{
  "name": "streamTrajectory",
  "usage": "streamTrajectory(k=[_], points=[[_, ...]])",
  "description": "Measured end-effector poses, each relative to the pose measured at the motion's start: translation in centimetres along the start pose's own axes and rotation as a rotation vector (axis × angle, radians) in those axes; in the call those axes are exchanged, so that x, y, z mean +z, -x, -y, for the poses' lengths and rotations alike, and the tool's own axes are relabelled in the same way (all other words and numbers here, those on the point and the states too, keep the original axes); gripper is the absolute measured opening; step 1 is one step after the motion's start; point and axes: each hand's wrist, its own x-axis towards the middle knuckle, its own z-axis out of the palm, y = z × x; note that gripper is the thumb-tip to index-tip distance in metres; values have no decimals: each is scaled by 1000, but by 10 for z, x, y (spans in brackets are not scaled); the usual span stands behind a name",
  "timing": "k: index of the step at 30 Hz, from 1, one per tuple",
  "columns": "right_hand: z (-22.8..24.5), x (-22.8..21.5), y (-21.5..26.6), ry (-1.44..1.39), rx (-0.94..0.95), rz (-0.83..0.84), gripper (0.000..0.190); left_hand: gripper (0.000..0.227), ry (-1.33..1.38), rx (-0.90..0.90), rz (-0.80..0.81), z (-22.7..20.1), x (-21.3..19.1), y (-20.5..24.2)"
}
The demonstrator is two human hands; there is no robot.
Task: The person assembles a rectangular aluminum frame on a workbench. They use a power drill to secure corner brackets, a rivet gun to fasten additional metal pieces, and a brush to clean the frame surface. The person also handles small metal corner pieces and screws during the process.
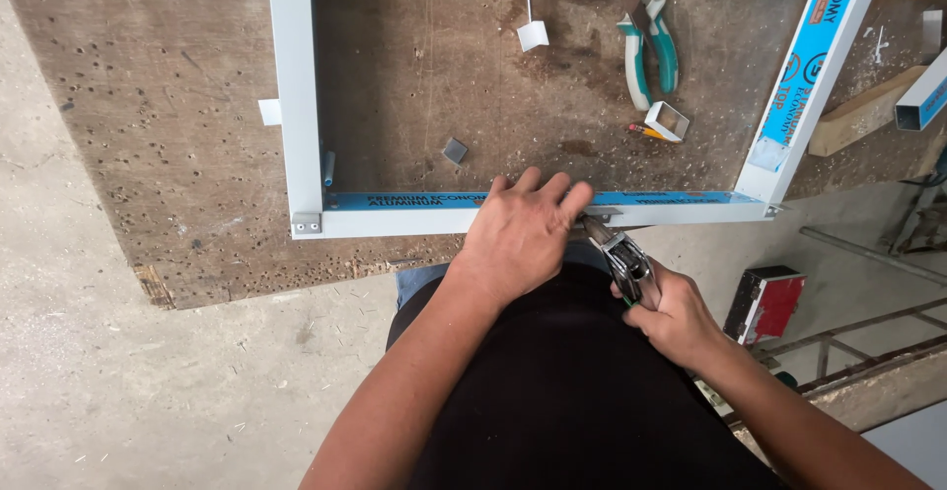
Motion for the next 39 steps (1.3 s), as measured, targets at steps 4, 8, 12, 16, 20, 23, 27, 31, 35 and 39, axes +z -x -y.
streamTrajectory(k=[4,8,12,16,20,23,27,31,35,39], points=[[18,4,-3,97,25,-98,32,25,1,-8,-54,0,-3,0],[31,-6,-4,118,63,-118,35,26,-1,7,-23,0,-8,-1],[34,-10,-9,108,115,-100,35,29,3,11,10,-1,-16,-4],[-2,6,-28,123,94,-113,40,27,19,3,11,-2,-24,-8],[12,-2,-21,156,83,-102,41,28,31,6,11,-6,-21,-5],[36,-19,-18,151,47,-22,40,28,13,6,11,-4,-25,-8],[53,-30,-6,332,163,164,42,29,10,-2,26,-3,-24,-7],[34,-39,17,549,108,252,24,39,9,-19,79,0,-15,-7],[89,-63,25,532,376,498,73,36,25,-11,38,0,-13,-6],[79,-49,19,385,338,308,35,39,-1,-13,50,0,-14,-9]])
